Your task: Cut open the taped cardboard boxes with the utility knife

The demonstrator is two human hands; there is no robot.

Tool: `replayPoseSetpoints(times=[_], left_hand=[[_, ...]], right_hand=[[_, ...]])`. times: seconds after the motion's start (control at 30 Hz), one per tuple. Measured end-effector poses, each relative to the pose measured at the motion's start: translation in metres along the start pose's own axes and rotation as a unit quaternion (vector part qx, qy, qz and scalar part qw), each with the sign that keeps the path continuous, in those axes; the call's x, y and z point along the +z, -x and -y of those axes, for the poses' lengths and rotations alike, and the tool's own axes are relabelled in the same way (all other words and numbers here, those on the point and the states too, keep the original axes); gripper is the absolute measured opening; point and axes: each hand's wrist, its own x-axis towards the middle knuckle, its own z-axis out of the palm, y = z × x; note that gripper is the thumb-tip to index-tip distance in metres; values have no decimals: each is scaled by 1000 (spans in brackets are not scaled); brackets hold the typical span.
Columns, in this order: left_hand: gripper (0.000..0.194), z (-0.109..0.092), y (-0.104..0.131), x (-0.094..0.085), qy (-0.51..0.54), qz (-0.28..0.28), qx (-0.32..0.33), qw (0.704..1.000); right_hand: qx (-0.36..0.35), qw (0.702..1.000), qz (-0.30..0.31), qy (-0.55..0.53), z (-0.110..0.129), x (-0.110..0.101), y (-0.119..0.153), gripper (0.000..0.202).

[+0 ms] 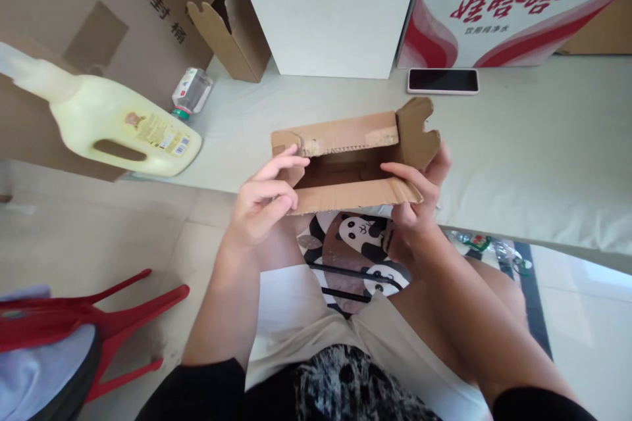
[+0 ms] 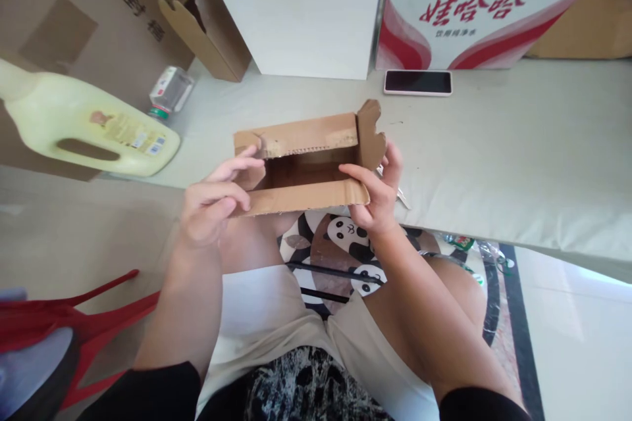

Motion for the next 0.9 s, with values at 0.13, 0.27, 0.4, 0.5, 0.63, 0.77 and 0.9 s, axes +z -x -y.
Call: replayPoseSetpoints(times=[0.13, 0.27, 0.4, 0.5, 0.63, 0.77, 0.9], left_hand=[[17, -12, -13, -9, -52, -50, -65, 995], [20, -41, -57, -19, -48, -90, -82, 991], [15, -41, -105, -22, -32, -19, -139, 990], [19, -15, -128, -19, -35, 59, -204, 977], [27, 1, -137, -14, 42, 6, -261, 964], [32, -24, -135, -19, -47, 73, -286, 954], [24, -24, -127, -33, -134, 21, -242, 961]], right_hand=[[35, 999, 34, 17, 0, -1, -1, 51], [7, 999, 27, -16, -1, 1, -2, 41], [-6, 999, 28, -19, -3, 2, -1, 39], [5, 1000, 24, 1, -4, 2, 0, 40], [-4, 1000, 13, -22, -2, 0, -2, 36], [57, 997, 16, -39, 4, -3, -7, 23], [89, 995, 13, -32, 3, -2, -8, 18]])
